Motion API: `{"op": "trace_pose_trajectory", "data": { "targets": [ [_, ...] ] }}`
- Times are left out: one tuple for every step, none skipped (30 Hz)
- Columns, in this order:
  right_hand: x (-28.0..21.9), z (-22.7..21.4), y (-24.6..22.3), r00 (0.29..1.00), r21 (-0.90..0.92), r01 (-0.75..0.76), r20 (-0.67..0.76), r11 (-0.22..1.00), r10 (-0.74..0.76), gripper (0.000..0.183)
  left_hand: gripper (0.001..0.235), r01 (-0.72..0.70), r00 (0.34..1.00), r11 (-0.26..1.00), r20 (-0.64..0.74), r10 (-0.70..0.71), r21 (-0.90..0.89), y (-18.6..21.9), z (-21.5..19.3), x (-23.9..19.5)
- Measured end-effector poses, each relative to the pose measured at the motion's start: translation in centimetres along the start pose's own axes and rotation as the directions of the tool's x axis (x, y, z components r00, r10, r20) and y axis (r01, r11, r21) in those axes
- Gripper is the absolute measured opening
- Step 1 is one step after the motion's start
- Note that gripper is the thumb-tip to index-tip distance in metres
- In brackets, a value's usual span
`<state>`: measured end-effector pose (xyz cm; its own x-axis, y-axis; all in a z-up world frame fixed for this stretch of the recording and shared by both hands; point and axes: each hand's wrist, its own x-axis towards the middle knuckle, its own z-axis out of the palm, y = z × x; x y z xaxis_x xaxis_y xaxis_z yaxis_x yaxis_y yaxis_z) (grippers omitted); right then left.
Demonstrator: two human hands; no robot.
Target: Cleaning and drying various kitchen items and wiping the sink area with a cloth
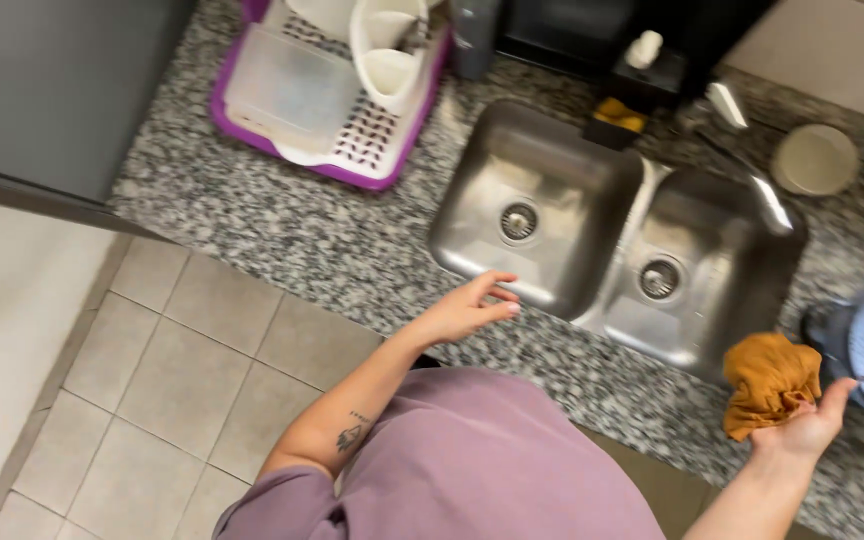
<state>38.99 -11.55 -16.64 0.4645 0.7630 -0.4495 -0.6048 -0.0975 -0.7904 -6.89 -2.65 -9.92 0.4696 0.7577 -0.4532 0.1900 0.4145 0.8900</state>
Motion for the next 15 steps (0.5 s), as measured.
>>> {"op": "trace_pose_trajectory", "data": {
  "targets": [
    [-0.7,1.9,1.5,1.000,-0.003,-0.011,0.013,1.000,0.011,0.062,0.059,-0.028,0.999,1.000,0.027,0.028,-0.014,-0.5,-0.9,0.4],
    [-1.3,3.8,3.0,0.999,-0.006,-0.022,0.026,1.000,0.022,0.037,0.057,-0.055,0.997,0.998,0.054,0.056,-0.029,-1.0,-1.8,0.8],
    [-2.8,8.1,4.8,1.000,0.004,-0.019,0.021,1.000,0.019,0.037,0.057,-0.054,0.997,0.998,0.061,0.055,-0.019,-0.3,-2.6,0.8],
    [-4.1,12.4,6.5,0.987,-0.016,-0.156,0.030,0.988,0.156,0.035,0.069,-0.011,0.996,0.999,0.083,0.014,-0.043,0.4,-3.4,0.8],
    [-5.6,16.7,8.2,0.955,-0.037,-0.292,0.039,0.956,0.294,0.036,0.082,0.037,0.994,0.997,0.106,-0.030,-0.068,0.9,-4.2,0.7],
    [-7.6,22.0,9.6,0.955,-0.026,-0.292,0.034,0.956,0.293,0.036,0.082,0.041,0.993,0.997,0.112,-0.034,-0.059,0.0,-5.6,1.5],
    [-9.8,26.9,10.6,0.953,-0.055,-0.229,0.191,0.972,0.236,0.040,0.082,-0.023,0.991,0.971,0.119,0.052,-0.238,-1.1,-6.5,2.1],
    [-11.8,31.8,11.7,0.922,-0.074,-0.160,0.345,0.984,0.176,0.045,0.082,-0.081,0.984,0.908,0.110,0.138,-0.411,-2.2,-7.2,2.8],
    [-11.1,33.1,13.6,0.924,-0.071,-0.160,0.341,0.985,0.175,0.045,0.082,-0.078,0.984,0.909,0.114,0.136,-0.409,-1.9,-8.6,2.9],
    [-10.3,34.3,15.4,0.909,-0.099,-0.126,0.386,0.987,0.155,0.049,0.067,-0.204,0.977,0.868,-0.032,0.212,-0.452,-1.6,-9.9,3.0],
    [-9.8,35.3,17.1,0.895,-0.123,-0.093,0.425,0.988,0.138,0.053,0.053,-0.324,0.946,0.818,-0.174,0.274,-0.475,-1.2,-11.0,3.0],
    [-10.4,37.3,18.0,0.900,-0.119,-0.096,0.415,0.988,0.137,0.053,0.053,-0.314,0.949,0.822,-0.164,0.268,-0.475,0.3,-12.5,1.9],
    [-11.0,39.1,18.9,0.926,-0.210,-0.052,0.357,0.976,0.126,0.051,0.043,-0.344,0.926,0.923,-0.223,0.303,-0.171,1.7,-13.7,1.0],
    [-11.5,40.9,19.6,0.948,-0.302,-0.015,0.298,0.953,0.110,0.051,0.033,-0.328,0.896,0.932,-0.263,0.358,0.151,3.2,-14.9,0.1],
    [-11.5,41.2,20.4,0.952,-0.300,-0.016,0.287,0.954,0.106,0.051,0.033,-0.327,0.900,0.933,-0.251,0.356,0.150,3.5,-15.4,0.1]
  ]
}}
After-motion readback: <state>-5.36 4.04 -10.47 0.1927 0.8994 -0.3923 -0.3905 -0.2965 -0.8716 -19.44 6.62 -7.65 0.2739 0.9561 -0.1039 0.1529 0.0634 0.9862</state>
